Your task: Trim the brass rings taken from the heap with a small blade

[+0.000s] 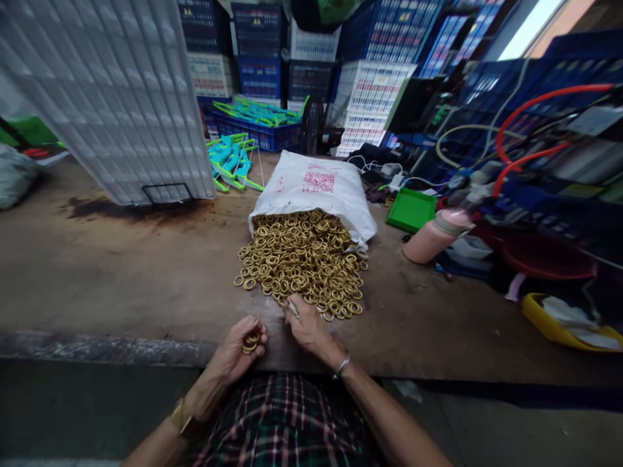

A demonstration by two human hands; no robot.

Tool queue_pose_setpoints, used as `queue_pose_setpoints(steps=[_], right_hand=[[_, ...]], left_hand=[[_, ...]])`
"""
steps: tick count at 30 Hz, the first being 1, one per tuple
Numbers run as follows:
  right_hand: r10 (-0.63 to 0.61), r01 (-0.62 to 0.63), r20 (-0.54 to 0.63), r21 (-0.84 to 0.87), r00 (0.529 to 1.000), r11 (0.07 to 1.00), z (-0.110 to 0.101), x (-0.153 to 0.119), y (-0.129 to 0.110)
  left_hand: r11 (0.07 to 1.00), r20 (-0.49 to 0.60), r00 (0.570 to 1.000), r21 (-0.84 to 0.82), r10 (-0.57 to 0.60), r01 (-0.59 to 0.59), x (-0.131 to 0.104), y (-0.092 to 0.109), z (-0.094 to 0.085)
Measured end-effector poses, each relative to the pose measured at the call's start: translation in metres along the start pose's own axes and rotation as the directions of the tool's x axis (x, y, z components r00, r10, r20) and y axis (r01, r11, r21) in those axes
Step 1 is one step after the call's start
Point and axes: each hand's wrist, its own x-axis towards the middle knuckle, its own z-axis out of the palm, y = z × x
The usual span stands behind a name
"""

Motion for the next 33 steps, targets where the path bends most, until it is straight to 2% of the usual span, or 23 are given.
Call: queue_pose_setpoints(steps=[4,7,9,13,18,26,33], right_hand=[[-0.073,0.043,0.176,0.168,0.982,0.985,0.004,-0.002,-0.016],[-0.092,0.044,0.220,0.212,0.971,0.976,0.011,-0.004,-0.018],[-0.078,0.013,0.229,0.271,0.970,0.962,0.015,-0.004,-0.018],[0.009,-0.098,0.224,0.389,0.974,0.916,0.020,-0.003,-0.018],[0.103,-0.173,0.188,0.411,0.977,0.895,0.022,-0.001,-0.020],[0.110,-0.185,0.205,0.392,0.972,0.901,0.022,-0.003,-0.020],[0.103,-0.190,0.226,0.404,0.969,0.895,0.022,-0.003,-0.019]], left_hand=[[0.963,-0.022,0.988,0.227,0.153,-0.144,0.000,0.000,0.000],[0.903,-0.011,0.982,0.394,0.187,-0.168,-0.002,0.001,-0.002],[0.883,-0.009,0.983,0.439,0.186,-0.163,-0.003,0.002,-0.002],[0.886,-0.023,0.981,0.433,0.191,-0.162,-0.003,-0.001,-0.004],[0.898,-0.017,0.987,0.416,0.162,-0.140,-0.002,-0.006,-0.005],[0.887,0.053,0.994,0.450,0.095,-0.109,-0.004,-0.001,-0.007],[0.930,0.093,0.994,0.357,0.059,-0.088,-0.005,-0.004,-0.008]])
